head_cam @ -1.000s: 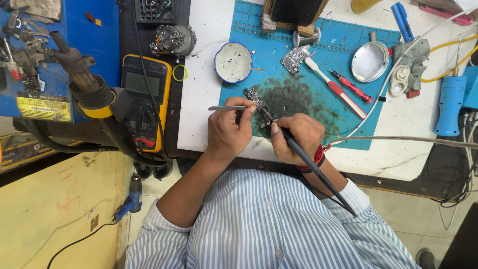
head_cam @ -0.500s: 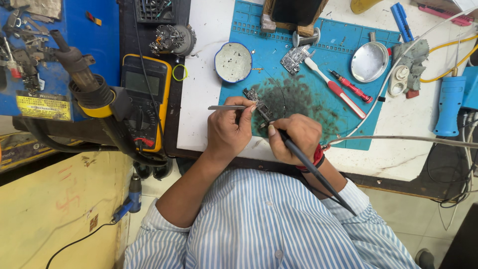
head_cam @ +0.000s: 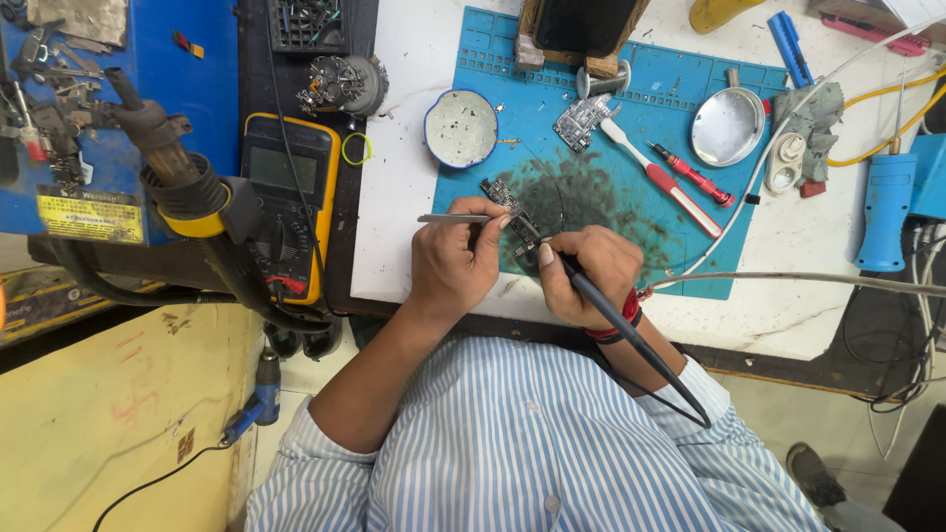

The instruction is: The person uses a soldering iron and tweezers to apply solder to a small circuit board. They repeatedly heat and adjust components on the board while working at a cluttered electronics repair bench.

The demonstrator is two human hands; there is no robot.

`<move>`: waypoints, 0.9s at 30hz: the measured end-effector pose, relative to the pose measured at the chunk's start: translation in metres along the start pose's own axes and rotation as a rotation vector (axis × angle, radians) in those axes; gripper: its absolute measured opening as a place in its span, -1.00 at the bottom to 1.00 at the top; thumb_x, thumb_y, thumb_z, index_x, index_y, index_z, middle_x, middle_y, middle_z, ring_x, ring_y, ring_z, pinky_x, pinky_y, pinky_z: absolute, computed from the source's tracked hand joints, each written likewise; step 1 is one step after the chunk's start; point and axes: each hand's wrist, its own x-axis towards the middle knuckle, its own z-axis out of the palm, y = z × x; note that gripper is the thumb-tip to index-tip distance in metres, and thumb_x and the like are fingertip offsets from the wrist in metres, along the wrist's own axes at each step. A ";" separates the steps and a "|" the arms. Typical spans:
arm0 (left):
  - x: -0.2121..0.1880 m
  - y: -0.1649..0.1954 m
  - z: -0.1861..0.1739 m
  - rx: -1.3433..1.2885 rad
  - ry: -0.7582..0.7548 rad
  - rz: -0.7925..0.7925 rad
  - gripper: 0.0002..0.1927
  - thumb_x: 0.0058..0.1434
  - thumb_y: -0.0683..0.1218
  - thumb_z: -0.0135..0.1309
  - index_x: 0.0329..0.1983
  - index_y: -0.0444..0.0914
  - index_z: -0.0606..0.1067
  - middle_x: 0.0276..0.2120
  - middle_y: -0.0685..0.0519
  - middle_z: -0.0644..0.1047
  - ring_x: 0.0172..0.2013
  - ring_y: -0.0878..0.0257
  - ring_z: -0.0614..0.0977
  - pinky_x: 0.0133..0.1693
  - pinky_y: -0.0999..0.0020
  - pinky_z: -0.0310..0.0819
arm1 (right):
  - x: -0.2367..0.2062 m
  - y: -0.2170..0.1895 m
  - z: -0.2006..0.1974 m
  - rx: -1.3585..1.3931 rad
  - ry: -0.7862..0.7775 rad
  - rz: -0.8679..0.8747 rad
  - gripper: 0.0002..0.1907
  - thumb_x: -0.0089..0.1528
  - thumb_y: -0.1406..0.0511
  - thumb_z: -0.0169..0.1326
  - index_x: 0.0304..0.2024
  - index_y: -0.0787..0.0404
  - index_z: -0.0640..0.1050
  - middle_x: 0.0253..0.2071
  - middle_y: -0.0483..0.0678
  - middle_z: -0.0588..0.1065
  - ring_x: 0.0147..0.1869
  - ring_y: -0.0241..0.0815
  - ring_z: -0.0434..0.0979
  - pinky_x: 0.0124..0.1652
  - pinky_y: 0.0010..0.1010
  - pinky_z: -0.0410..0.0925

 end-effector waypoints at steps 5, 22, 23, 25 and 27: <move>-0.001 0.000 0.000 0.001 -0.002 0.004 -0.91 0.36 -0.19 0.18 -0.17 -0.28 0.49 -0.36 0.02 0.64 -0.47 0.22 0.68 -0.40 0.35 0.53 | 0.000 -0.001 0.000 -0.003 -0.024 0.007 -0.91 0.13 0.48 0.20 -0.38 0.30 0.52 -0.59 -0.01 0.40 -0.56 -0.08 0.40 -0.49 -0.31 0.23; -0.001 0.000 0.000 0.002 0.016 0.017 -0.91 0.37 -0.19 0.16 -0.16 -0.30 0.49 -0.30 0.01 0.64 -0.43 0.21 0.70 -0.37 0.35 0.55 | 0.001 -0.001 0.000 0.021 -0.044 -0.015 -0.91 0.12 0.48 0.19 -0.37 0.29 0.52 -0.58 -0.02 0.41 -0.56 -0.09 0.42 -0.48 -0.31 0.25; -0.001 0.000 0.000 0.003 0.017 0.016 -0.92 0.37 -0.19 0.17 -0.16 -0.30 0.49 -0.30 0.01 0.64 -0.43 0.20 0.69 -0.37 0.35 0.55 | 0.001 -0.001 0.000 0.008 -0.041 -0.008 -0.91 0.12 0.48 0.20 -0.37 0.29 0.52 -0.58 -0.02 0.41 -0.56 -0.08 0.41 -0.48 -0.31 0.24; -0.001 -0.001 0.000 0.006 0.018 0.015 -0.92 0.37 -0.20 0.17 -0.17 -0.29 0.50 -0.30 0.01 0.64 -0.44 0.20 0.69 -0.37 0.34 0.54 | 0.000 -0.002 0.000 -0.015 -0.035 0.006 -0.90 0.11 0.49 0.21 -0.38 0.30 0.52 -0.59 -0.01 0.40 -0.57 -0.07 0.40 -0.49 -0.30 0.23; -0.002 -0.001 0.000 -0.005 0.016 0.018 -0.92 0.37 -0.20 0.16 -0.16 -0.29 0.50 -0.29 0.01 0.64 -0.43 0.20 0.70 -0.37 0.34 0.55 | 0.000 -0.002 0.000 0.002 -0.029 0.018 -0.90 0.14 0.49 0.20 -0.35 0.30 0.53 -0.55 0.00 0.44 -0.54 -0.08 0.43 -0.46 -0.31 0.26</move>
